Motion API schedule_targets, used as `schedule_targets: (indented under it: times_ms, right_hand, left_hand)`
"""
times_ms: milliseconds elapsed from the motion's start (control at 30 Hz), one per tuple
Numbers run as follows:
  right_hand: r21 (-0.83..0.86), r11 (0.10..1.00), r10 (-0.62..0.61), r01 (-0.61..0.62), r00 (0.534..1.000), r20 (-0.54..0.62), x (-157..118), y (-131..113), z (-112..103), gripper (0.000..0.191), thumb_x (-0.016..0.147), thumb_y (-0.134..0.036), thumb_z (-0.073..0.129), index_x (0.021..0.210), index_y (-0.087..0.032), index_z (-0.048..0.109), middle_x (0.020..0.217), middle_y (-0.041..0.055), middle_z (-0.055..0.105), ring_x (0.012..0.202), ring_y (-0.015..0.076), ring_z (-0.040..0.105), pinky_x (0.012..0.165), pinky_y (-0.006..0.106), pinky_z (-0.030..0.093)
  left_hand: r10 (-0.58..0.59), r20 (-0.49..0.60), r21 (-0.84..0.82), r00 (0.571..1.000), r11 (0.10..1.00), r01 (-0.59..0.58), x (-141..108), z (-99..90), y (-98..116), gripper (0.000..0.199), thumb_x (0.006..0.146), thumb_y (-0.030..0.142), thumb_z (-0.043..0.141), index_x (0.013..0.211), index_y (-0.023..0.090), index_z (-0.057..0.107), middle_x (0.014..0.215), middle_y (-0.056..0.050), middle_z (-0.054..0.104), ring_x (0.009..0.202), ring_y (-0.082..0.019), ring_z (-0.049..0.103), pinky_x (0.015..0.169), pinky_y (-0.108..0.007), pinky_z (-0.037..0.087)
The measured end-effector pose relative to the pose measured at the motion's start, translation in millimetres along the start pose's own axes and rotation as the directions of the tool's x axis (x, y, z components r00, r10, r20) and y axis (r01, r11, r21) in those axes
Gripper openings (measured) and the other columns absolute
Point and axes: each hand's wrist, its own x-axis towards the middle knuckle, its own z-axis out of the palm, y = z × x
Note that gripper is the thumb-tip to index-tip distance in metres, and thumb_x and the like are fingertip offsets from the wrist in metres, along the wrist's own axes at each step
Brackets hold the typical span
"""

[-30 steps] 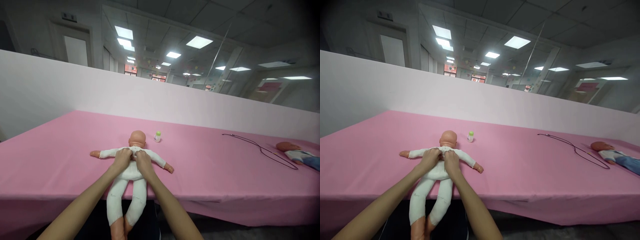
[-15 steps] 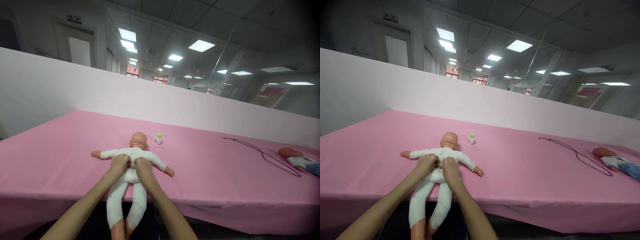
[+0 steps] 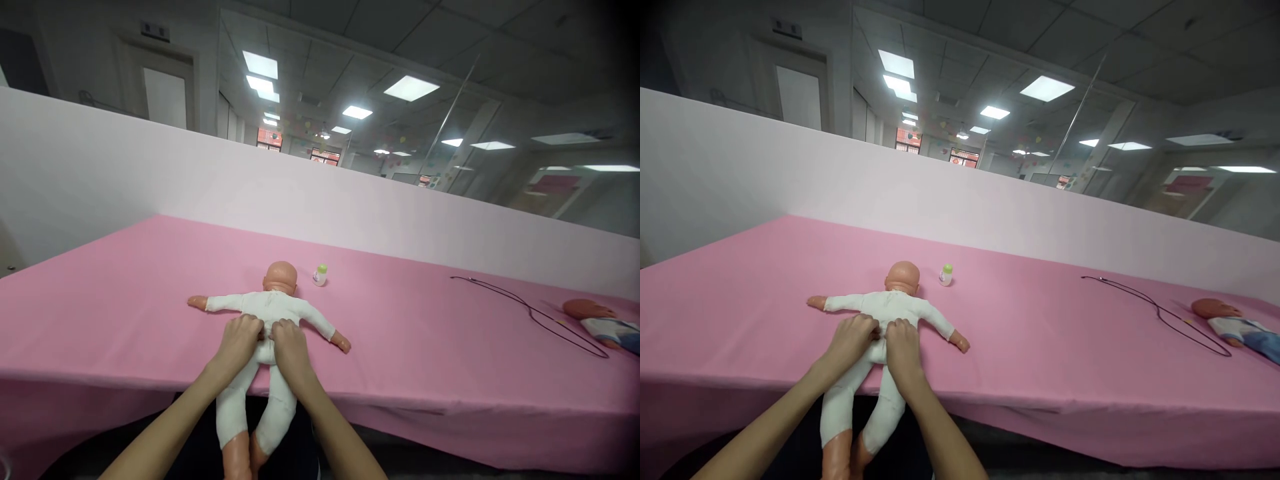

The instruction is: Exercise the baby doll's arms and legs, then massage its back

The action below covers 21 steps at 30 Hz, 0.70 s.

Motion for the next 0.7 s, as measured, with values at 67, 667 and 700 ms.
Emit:
schedule_targets:
  times_ms: [67,667,700]
  right_hand:
    - [-0.001,1.000,0.019,-0.019,1.000,-0.007,2.9,-1.5,4.6,0.025,0.094,-0.003,0.052,0.086,-0.019,0.069,0.097,0.0137,0.074,0.094,0.0304,0.068,0.078,0.039,0.050]
    - [0.611,0.786,0.280,-0.092,0.935,-0.219,-37.9,34.3,20.8,0.024,0.098,-0.037,0.058,0.080,-0.022,0.063,0.085,0.0057,0.070,0.085,0.0244,0.066,0.079,0.035,0.051]
    - [0.655,0.744,0.329,-0.133,0.926,-0.186,-37.2,42.2,19.4,0.030,0.099,-0.043,0.055,0.080,-0.021,0.063,0.084,0.0068,0.070,0.083,0.0249,0.067,0.078,0.035,0.052]
  left_hand:
    - [0.002,-0.016,0.020,1.000,1.000,-0.002,0.3,2.1,2.1,0.027,0.095,0.026,0.053,0.071,0.020,0.064,0.074,-0.011,0.066,0.071,-0.025,0.063,0.065,-0.036,0.044]
    - [-0.135,0.038,-0.156,0.990,0.978,0.139,-42.6,-22.6,-9.2,0.024,0.097,0.036,0.058,0.087,0.024,0.077,0.091,-0.004,0.077,0.085,-0.023,0.070,0.069,-0.031,0.040]
    - [-0.145,0.021,-0.204,0.989,0.968,0.147,-34.4,-27.1,-12.1,0.028,0.098,0.042,0.057,0.088,0.024,0.077,0.091,-0.003,0.077,0.085,-0.023,0.070,0.071,-0.031,0.042]
